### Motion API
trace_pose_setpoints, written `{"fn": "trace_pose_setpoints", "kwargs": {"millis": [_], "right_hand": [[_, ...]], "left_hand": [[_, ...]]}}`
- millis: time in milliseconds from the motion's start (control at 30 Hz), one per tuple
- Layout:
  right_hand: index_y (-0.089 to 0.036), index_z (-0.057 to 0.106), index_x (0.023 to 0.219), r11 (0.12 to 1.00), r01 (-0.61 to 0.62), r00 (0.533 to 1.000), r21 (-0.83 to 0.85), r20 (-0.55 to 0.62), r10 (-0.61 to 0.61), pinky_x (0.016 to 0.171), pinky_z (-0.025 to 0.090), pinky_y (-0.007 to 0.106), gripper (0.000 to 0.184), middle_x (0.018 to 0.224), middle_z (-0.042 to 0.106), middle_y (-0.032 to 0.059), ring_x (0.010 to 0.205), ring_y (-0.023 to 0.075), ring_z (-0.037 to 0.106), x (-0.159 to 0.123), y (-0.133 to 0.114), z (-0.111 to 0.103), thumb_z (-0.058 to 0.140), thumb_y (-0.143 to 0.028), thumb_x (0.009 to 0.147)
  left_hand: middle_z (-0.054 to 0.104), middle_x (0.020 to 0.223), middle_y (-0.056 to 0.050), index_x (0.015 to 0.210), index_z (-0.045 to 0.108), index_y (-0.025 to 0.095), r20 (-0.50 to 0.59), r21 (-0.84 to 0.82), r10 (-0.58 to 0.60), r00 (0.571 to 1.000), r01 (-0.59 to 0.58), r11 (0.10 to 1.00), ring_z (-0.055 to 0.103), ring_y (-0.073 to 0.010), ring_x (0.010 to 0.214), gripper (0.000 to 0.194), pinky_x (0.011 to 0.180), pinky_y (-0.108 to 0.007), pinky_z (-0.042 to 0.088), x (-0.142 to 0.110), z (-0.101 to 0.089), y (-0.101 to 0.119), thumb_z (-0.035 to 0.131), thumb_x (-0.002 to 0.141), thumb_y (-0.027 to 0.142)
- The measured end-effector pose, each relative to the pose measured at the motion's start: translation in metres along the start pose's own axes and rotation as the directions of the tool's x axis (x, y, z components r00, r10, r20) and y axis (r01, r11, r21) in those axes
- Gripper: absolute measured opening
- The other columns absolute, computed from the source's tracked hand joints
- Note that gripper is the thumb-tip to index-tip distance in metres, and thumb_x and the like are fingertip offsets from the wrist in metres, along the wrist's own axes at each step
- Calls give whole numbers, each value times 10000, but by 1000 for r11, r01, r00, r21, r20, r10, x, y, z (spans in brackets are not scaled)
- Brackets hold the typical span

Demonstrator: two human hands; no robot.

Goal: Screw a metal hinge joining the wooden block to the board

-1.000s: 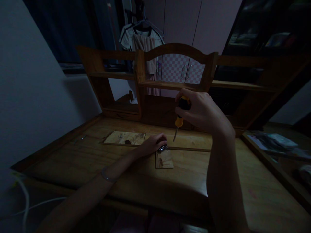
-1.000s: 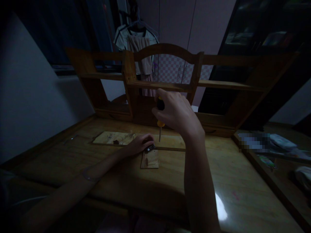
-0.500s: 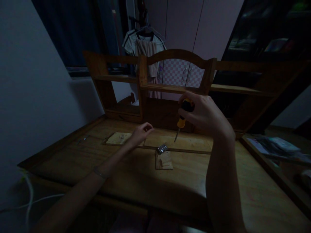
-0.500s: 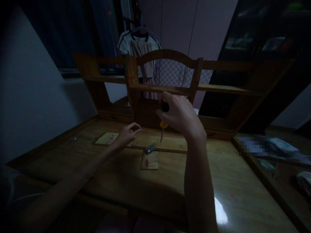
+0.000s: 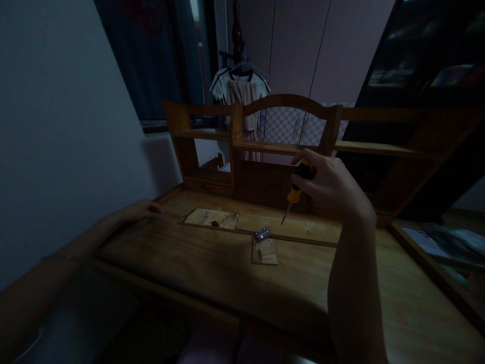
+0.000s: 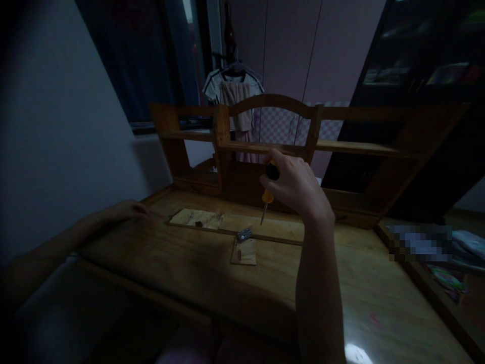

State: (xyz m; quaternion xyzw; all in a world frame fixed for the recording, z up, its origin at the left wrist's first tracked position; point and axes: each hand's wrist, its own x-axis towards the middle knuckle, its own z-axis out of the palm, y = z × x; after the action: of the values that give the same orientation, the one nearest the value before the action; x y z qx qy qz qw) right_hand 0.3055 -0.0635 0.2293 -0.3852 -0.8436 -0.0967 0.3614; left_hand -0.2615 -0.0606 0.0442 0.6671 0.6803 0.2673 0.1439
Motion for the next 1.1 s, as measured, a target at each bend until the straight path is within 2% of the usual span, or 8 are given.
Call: {"fn": "trace_pose_setpoints", "kwargs": {"millis": [67,167,333,467,567,633,767,1100], "right_hand": [[-198,631,1059,1000,6,1000,1,0,-6,627,375,276,272,823,657,40,676,165,576,0,-1,0,582,-262,799],[-203,635,1053,1000,-2,1000,-5,12,2,610,366,268,267,822,658,36,677,165,578,1,-1,1,588,-275,800],[-209,642,1031,1000,-17,999,-19,47,18,595,357,262,246,807,652,28,673,160,573,3,-2,5,593,-295,806],[-214,641,1005,999,-17,994,-37,107,21,592,357,265,222,776,638,23,667,162,565,7,-5,12,592,-305,808],[-210,637,1000,999,-18,991,-38,133,23,592,361,266,216,770,638,22,655,159,561,11,-7,17,585,-304,812],[-205,637,998,1000,-6,990,-28,141,9,596,364,267,214,772,642,22,655,156,563,12,-9,20,584,-295,811],[-203,640,988,1000,25,986,-9,163,-24,611,369,270,200,783,652,25,671,160,573,15,-14,27,576,-275,813],[-207,631,942,998,55,967,27,247,-60,606,360,272,160,793,642,33,684,167,560,17,-19,46,587,-289,812]], "left_hand": [[693,641,-1,715,696,145,130,57,-44,991,37,998,590,-152,644,321,650,-188,417,6,-2,7,725,569,429],[730,860,-51,905,704,98,-27,65,9,1000,-7,998,615,-188,796,376,749,-230,437,25,4,35,738,650,372],[699,1064,-43,1080,679,134,-21,-124,245,969,-246,961,602,-179,967,377,883,-267,448,48,59,136,665,825,411],[680,983,-48,1019,719,177,83,-380,560,824,-494,782,620,-168,911,348,833,-281,471,36,126,224,769,748,389],[666,938,-39,1008,735,195,135,-437,696,705,-588,680,615,-162,878,377,787,-265,460,26,168,260,822,691,379],[659,934,-44,983,743,193,161,-409,726,668,-625,665,607,-170,886,405,783,-262,446,25,188,266,850,646,391],[667,921,-50,931,742,196,181,-334,743,645,-670,663,593,-183,925,371,856,-279,409,26,207,254,861,635,384],[683,867,-46,831,711,168,145,-371,736,661,-654,659,600,-166,879,178,845,-285,395,21,212,247,766,772,326]]}}
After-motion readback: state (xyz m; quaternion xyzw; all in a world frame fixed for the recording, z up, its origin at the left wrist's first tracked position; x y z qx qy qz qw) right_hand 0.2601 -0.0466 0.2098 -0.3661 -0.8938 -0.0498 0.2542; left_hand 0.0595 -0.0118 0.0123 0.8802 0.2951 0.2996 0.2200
